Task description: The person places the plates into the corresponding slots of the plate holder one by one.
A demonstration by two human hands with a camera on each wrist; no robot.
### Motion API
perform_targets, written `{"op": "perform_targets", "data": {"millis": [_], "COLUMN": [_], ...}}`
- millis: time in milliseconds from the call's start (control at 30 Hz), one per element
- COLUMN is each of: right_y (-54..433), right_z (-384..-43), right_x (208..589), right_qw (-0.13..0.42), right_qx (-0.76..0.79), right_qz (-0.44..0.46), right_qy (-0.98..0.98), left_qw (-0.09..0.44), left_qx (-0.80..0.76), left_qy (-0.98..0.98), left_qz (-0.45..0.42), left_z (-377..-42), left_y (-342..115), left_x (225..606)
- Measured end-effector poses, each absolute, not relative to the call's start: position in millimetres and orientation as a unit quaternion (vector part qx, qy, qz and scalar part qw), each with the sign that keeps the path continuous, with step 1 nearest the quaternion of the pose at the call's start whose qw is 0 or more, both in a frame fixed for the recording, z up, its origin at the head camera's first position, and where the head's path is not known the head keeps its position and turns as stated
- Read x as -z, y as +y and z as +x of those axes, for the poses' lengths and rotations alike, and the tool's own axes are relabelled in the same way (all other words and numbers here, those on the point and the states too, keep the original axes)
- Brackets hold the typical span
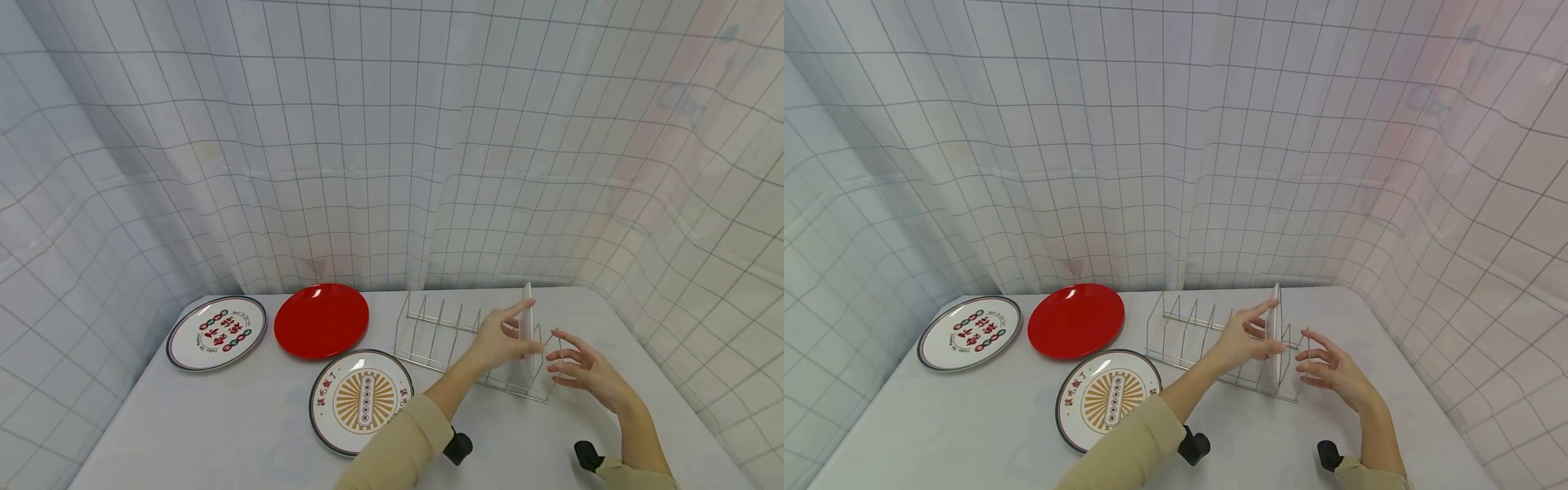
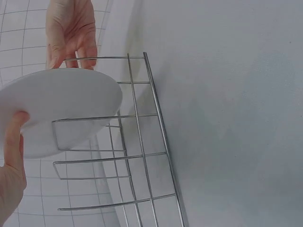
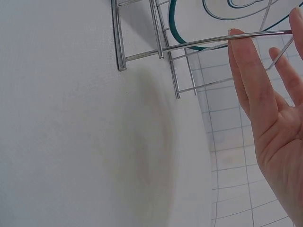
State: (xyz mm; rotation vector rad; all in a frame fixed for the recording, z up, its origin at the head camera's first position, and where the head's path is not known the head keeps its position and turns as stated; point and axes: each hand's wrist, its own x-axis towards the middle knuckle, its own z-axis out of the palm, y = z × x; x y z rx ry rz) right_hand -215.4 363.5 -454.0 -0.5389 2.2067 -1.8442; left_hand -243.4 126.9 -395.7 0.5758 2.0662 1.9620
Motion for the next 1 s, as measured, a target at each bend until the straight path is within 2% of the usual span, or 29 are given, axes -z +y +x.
{"op": "perform_targets", "data": {"millis": [400,733,1000], "right_y": [362,363,363], "right_z": [-215,-214,-214], "right_x": [452,451,454], "right_qw": [0.111,0.11,0.107], "right_qx": [0.627,0.622,0.615], "right_qz": [-0.195,-0.191,-0.163], "right_qy": [0.746,0.751,0.764], "left_qw": [0.092,0.085,0.074], "left_qx": [-0.628,-0.617,-0.647], "left_qy": [0.744,0.754,0.713], "left_qz": [0.209,0.21,0.262], "left_z": [-237,-228,-224], "left_y": [133,131,104], "left_x": [415,415,420]}}
